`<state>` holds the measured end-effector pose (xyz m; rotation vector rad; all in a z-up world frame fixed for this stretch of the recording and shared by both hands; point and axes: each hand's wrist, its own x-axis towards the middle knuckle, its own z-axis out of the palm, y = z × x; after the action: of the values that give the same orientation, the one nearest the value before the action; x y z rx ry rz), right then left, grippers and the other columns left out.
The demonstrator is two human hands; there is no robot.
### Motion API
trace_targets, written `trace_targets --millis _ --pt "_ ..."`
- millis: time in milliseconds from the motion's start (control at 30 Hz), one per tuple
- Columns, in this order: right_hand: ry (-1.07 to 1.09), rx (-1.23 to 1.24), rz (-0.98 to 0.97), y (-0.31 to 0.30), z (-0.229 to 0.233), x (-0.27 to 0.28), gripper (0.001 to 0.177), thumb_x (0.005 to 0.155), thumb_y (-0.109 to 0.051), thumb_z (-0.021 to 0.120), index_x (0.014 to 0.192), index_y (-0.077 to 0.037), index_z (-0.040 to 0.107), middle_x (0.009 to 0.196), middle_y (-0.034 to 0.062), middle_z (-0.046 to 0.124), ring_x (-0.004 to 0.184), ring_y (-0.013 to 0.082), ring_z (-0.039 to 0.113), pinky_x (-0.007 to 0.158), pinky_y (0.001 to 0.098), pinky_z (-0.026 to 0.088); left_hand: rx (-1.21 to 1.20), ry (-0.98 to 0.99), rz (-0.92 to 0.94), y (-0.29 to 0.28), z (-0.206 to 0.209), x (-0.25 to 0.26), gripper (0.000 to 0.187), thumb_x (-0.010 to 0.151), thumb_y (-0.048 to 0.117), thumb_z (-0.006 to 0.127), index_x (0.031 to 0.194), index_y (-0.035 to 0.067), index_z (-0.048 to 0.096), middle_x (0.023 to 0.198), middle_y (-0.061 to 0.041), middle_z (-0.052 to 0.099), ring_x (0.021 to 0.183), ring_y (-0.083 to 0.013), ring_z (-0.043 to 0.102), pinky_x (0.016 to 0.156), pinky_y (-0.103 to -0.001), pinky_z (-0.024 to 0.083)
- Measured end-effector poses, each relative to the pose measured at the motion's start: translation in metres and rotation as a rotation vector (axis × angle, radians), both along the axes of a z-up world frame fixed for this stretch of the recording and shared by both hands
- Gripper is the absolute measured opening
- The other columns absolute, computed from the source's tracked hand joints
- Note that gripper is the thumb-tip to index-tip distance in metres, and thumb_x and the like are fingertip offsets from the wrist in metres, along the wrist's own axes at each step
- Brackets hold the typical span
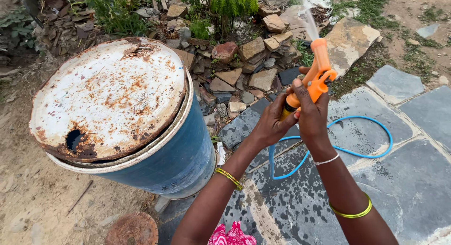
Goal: The person uses a spray nozzle attached to a hose to water a small green plant and several potted plants arranged along the side of a building.
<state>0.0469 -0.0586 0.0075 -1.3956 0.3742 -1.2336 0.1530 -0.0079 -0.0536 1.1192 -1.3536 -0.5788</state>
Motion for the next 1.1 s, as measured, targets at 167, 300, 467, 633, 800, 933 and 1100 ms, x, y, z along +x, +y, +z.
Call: trace_targets --millis 167,300,467,633,800,933,1100 --pt "0.032 0.036 0.019 0.005 0.000 -0.002 0.039 0.106 -0.019 0.063 0.140 -0.004 0.051 0.108 0.0021 0.061 0.096 0.0073 0.062 0.085 0.0242 0.053 -0.076 0.058 -0.011 0.002 -0.009 -0.006 0.091 0.098 0.068 0.057 0.158 0.003 0.037 0.136 -0.017 0.065 0.129 -0.0233 0.064 0.104 -0.037 0.052" --pt "0.070 0.072 0.031 0.008 0.005 -0.001 0.040 0.104 -0.021 0.064 0.138 -0.002 0.053 0.104 0.0012 0.062 0.094 0.0075 0.062 0.083 0.0241 0.053 -0.085 0.086 0.019 0.002 -0.009 -0.007 0.099 0.095 0.075 0.056 0.159 0.001 0.036 0.134 -0.016 0.065 0.124 -0.0226 0.065 0.102 -0.037 0.053" --pt "0.168 -0.056 0.241 -0.007 0.011 -0.003 0.065 0.102 -0.032 0.066 0.152 0.000 0.039 0.118 0.0070 0.062 0.109 0.0130 0.062 0.096 0.0288 0.053 -0.013 0.045 0.096 0.007 0.001 0.007 0.095 0.092 0.078 0.053 0.150 0.004 0.042 0.114 -0.010 0.069 0.104 -0.0171 0.069 0.087 -0.033 0.057" --pt "0.294 -0.182 0.507 -0.030 0.011 -0.018 0.090 0.096 -0.045 0.067 0.159 -0.002 0.019 0.146 0.0131 0.047 0.133 0.0231 0.054 0.107 0.0382 0.050 0.052 0.003 0.239 0.008 0.014 0.025 0.080 0.091 0.078 0.054 0.124 0.006 0.057 0.095 -0.006 0.068 0.087 -0.0152 0.066 0.074 -0.033 0.054" --pt "0.544 -0.140 0.512 -0.028 -0.034 -0.004 0.079 0.097 -0.048 0.063 0.154 0.000 0.038 0.145 0.0173 0.052 0.140 0.0294 0.050 0.114 0.0436 0.046 -0.121 0.095 0.292 0.011 0.031 0.040 0.083 0.092 0.082 0.051 0.124 0.007 0.056 0.098 -0.002 0.069 0.092 -0.0124 0.070 0.079 -0.031 0.058" --pt "0.562 0.007 0.594 0.016 -0.076 0.021 0.084 0.092 -0.048 0.064 0.155 -0.005 0.028 0.149 0.0135 0.046 0.143 0.0281 0.045 0.116 0.0436 0.043 -0.127 0.042 0.385 0.022 0.036 0.058 0.082 0.092 0.082 0.049 0.123 0.007 0.057 0.099 -0.002 0.070 0.092 -0.0127 0.071 0.079 -0.031 0.058" --pt "0.408 0.082 0.567 0.029 -0.067 0.034 0.084 0.090 -0.042 0.068 0.156 -0.006 0.030 0.147 0.0170 0.049 0.140 0.0276 0.049 0.115 0.0408 0.045 -0.120 0.034 0.357 0.055 0.019 0.075 0.082 0.093 0.080 0.053 0.123 0.004 0.057 0.098 -0.004 0.070 0.091 -0.0144 0.069 0.079 -0.033 0.057"
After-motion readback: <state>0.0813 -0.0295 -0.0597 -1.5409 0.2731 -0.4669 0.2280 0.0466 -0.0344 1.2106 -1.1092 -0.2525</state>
